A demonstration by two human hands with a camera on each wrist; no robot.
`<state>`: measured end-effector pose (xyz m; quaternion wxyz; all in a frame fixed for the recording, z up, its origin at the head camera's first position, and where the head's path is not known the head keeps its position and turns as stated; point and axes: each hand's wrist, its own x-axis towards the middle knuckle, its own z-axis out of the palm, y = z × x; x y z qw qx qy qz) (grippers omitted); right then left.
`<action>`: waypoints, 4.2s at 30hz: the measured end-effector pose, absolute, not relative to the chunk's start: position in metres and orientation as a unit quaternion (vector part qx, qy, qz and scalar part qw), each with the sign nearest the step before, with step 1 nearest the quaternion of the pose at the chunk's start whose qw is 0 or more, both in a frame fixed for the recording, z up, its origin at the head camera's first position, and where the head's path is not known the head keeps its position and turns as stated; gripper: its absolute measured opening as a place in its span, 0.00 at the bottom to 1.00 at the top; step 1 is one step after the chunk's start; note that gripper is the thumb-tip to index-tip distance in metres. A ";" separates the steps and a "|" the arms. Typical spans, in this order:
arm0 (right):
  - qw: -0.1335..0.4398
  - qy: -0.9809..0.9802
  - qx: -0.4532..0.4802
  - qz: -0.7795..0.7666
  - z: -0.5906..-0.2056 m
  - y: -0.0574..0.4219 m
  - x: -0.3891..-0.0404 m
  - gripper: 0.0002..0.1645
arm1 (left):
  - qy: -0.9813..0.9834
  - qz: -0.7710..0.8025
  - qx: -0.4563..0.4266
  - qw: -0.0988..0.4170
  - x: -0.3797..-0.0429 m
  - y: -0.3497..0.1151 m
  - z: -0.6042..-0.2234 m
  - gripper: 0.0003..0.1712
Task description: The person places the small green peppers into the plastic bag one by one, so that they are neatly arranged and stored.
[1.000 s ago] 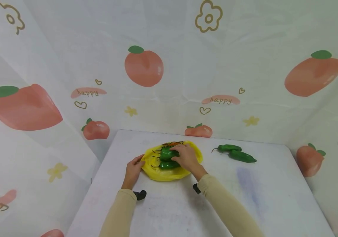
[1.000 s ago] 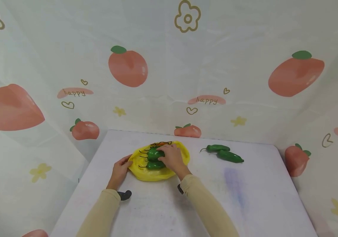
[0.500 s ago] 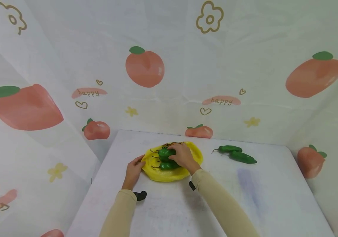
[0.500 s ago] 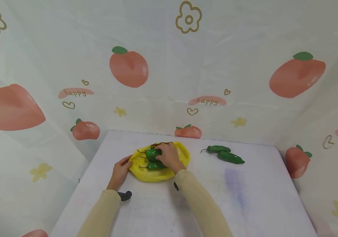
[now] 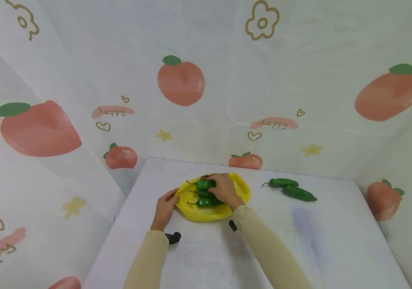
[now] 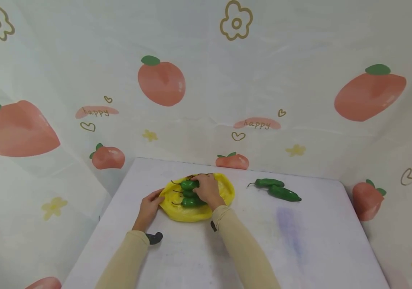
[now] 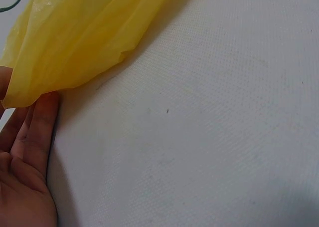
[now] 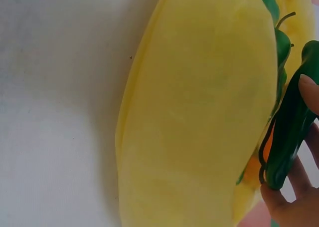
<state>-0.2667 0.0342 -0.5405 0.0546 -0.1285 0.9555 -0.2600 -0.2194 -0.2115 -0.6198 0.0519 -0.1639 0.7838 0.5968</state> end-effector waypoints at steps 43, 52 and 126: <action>-0.013 0.972 -0.202 -0.122 -0.532 0.063 -0.262 0.50 | 0.788 0.592 -0.161 0.051 -0.218 -0.212 -0.621 0.24; 0.005 0.982 -0.171 -0.082 -0.540 0.077 -0.264 0.60 | 0.794 0.583 -0.162 0.052 -0.217 -0.212 -0.626 0.24; -0.006 0.993 -0.028 -0.118 -0.575 0.251 -0.229 0.52 | 0.793 0.584 -0.163 0.054 -0.220 -0.209 -0.623 0.24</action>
